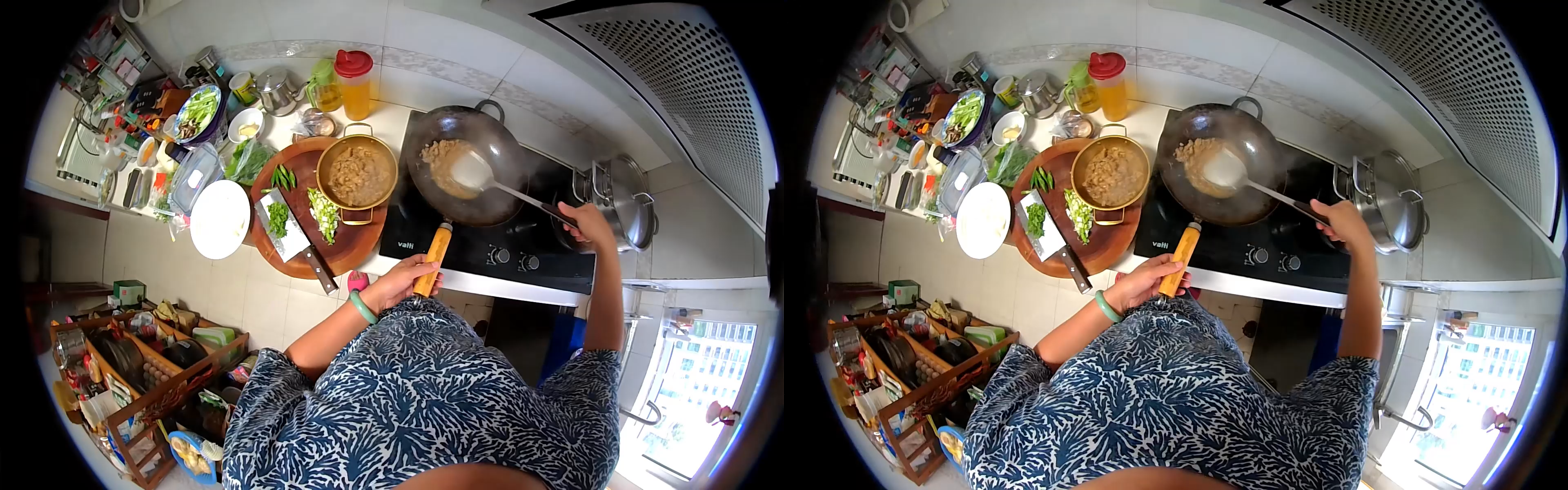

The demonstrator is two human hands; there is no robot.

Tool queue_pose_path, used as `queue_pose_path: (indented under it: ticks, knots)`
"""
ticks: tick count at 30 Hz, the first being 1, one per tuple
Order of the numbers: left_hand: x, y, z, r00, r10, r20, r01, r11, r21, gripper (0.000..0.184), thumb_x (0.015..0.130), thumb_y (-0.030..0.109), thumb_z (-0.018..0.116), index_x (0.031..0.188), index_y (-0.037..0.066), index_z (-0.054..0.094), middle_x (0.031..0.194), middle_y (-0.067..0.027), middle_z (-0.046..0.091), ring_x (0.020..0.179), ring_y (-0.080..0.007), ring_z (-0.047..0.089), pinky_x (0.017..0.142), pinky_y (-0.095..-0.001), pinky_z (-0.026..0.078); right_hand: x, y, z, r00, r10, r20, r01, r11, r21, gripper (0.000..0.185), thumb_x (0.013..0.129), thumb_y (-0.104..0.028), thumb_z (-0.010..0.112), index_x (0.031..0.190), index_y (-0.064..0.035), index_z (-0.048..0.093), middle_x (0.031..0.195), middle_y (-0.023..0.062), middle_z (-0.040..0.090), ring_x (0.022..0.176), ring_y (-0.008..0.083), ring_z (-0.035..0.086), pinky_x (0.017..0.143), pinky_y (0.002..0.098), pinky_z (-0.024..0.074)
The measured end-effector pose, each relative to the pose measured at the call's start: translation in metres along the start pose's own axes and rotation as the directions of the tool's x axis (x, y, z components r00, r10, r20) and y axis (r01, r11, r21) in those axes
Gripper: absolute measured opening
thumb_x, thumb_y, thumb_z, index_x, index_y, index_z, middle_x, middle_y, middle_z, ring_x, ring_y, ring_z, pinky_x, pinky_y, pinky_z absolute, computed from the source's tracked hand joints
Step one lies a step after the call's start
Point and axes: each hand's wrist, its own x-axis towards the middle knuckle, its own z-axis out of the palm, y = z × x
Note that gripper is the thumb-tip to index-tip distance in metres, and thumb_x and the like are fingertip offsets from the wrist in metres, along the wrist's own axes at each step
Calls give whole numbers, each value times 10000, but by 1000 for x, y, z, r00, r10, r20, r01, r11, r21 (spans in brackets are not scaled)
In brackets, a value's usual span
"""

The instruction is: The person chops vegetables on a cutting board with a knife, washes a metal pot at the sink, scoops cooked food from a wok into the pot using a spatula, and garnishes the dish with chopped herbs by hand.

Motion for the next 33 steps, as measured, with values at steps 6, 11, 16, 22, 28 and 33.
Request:
queue_pose_path:
  ticks: [6, 11, 16, 22, 28, 33]
  knots:
    - [0, 0, 8, 1000, -10, -9, 10, 1000, -23, 263, 920, 165, 509, 1140, 32, 451, 951, -139, 610, 855, -208, 632, 754, -335, 556, 14, 4, -37, 999, 53, 13, -48, 969, -242, 447, 794, -378, 637, 552, -9, 568, 458, 51, 506, 337, 105, 395, 317, 252, 268]
    - [-2, -1, 9, 1000, -4, -12, 3, 999, -38, 263, 925, 173, 504, 1140, 31, 450, 936, -123, 609, 797, -176, 622, 714, -306, 555, 56, 4, 0, 995, 53, 88, -40, 988, -148, 470, 769, -436, 651, 566, -16, 593, 456, 45, 500, 342, 108, 389, 325, 246, 265]
    - [-3, -3, 12, 1000, 22, -13, -22, 999, -34, 250, 929, 183, 501, 1131, 45, 449, 918, -97, 611, 706, -127, 575, 631, -252, 526, 91, 22, 76, 978, -191, -89, 190, 982, -11, 539, 759, -521, 626, 554, -22, 605, 435, 25, 456, 376, 122, 409, 383, 258, 307]
    - [-3, -6, 15, 999, 33, -17, -34, 999, -31, 238, 930, 186, 499, 1123, 54, 453, 923, -99, 613, 717, -129, 563, 640, -251, 514, 78, 37, 95, 965, -193, -179, 228, 952, 204, 496, 785, -453, 646, 541, -28, 574, 422, -8, 413, 342, 76, 336, 354, 231, 214]
    - [-4, -9, 17, 999, 35, -18, -35, 999, -10, 243, 934, 182, 487, 1138, 56, 446, 926, -92, 603, 726, -131, 555, 652, -259, 506, 51, 40, 86, 983, -94, -158, 143, 933, 331, 480, 770, -408, 674, 544, 8, 591, 428, -1, 410, 385, 77, 370, 397, 228, 261]
    - [-2, -9, 15, 999, 30, -15, -30, 1000, -6, 248, 937, 174, 478, 1151, 56, 443, 932, -90, 597, 728, -134, 549, 652, -262, 501, 32, 35, 73, 978, -90, -189, 148, 936, 318, 486, 765, -435, 669, 549, -7, 586, 433, -16, 394, 379, 70, 357, 384, 220, 242]
